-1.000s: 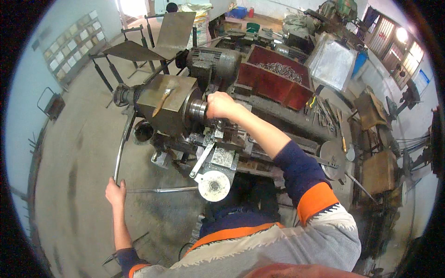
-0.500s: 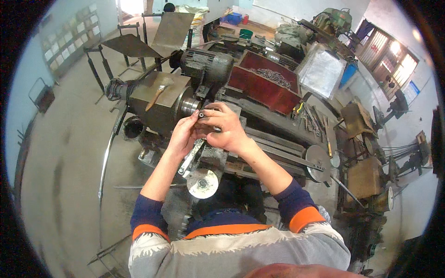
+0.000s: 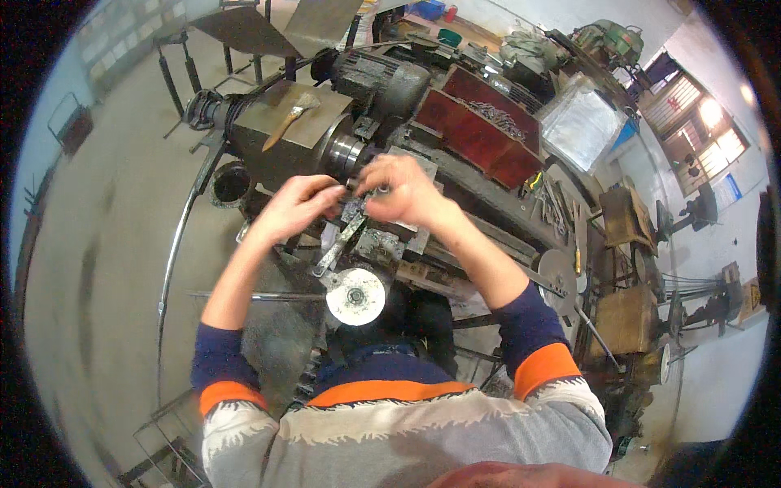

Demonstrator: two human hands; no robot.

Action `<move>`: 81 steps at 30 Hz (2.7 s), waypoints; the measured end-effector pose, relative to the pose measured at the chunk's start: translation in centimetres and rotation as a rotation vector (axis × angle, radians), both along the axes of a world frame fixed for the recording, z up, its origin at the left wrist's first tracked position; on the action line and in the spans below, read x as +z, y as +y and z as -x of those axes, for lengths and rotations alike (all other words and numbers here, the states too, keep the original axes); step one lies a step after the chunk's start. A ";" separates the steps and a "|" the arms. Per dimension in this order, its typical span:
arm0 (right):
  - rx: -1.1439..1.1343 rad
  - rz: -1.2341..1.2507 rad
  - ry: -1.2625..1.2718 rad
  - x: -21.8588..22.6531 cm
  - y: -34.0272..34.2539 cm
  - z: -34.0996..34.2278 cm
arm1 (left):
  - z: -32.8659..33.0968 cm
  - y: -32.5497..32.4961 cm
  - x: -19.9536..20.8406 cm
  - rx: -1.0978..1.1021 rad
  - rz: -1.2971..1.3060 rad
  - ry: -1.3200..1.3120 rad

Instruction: The person operates a metal turning machine, repeatedly inserting small metal pieces into the chuck, adjusting the machine with a lever, and removing the processed pieces. The person places the finished pieces into a nearby container.

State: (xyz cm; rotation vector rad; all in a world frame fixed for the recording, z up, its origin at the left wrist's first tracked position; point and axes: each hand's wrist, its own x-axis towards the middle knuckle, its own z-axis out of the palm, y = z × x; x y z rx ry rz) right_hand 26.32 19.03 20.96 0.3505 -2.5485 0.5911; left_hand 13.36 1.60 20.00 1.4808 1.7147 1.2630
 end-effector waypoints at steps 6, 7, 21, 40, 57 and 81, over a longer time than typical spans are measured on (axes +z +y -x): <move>-0.456 -0.099 -0.473 -0.6 5.6 5.1 | 7.2 -11.9 0.6 0.640 0.184 0.737; -0.470 -0.112 -0.511 -1.2 6.0 5.8 | 8.4 -14.4 0.3 0.726 0.396 0.834; -0.367 -0.061 -0.608 -4.6 7.3 8.4 | 8.4 -25.0 -8.6 0.919 0.569 0.545; -0.400 -0.091 -0.486 -4.6 7.1 7.8 | 28.7 -29.6 -10.5 1.347 1.056 0.747; -0.785 0.111 -0.141 -0.8 10.6 -17.7 | 20.1 -6.7 -28.6 0.437 0.914 0.815; -1.827 -0.015 -1.112 -16.1 18.7 -62.3 | 11.5 -19.8 -18.1 0.963 0.669 0.021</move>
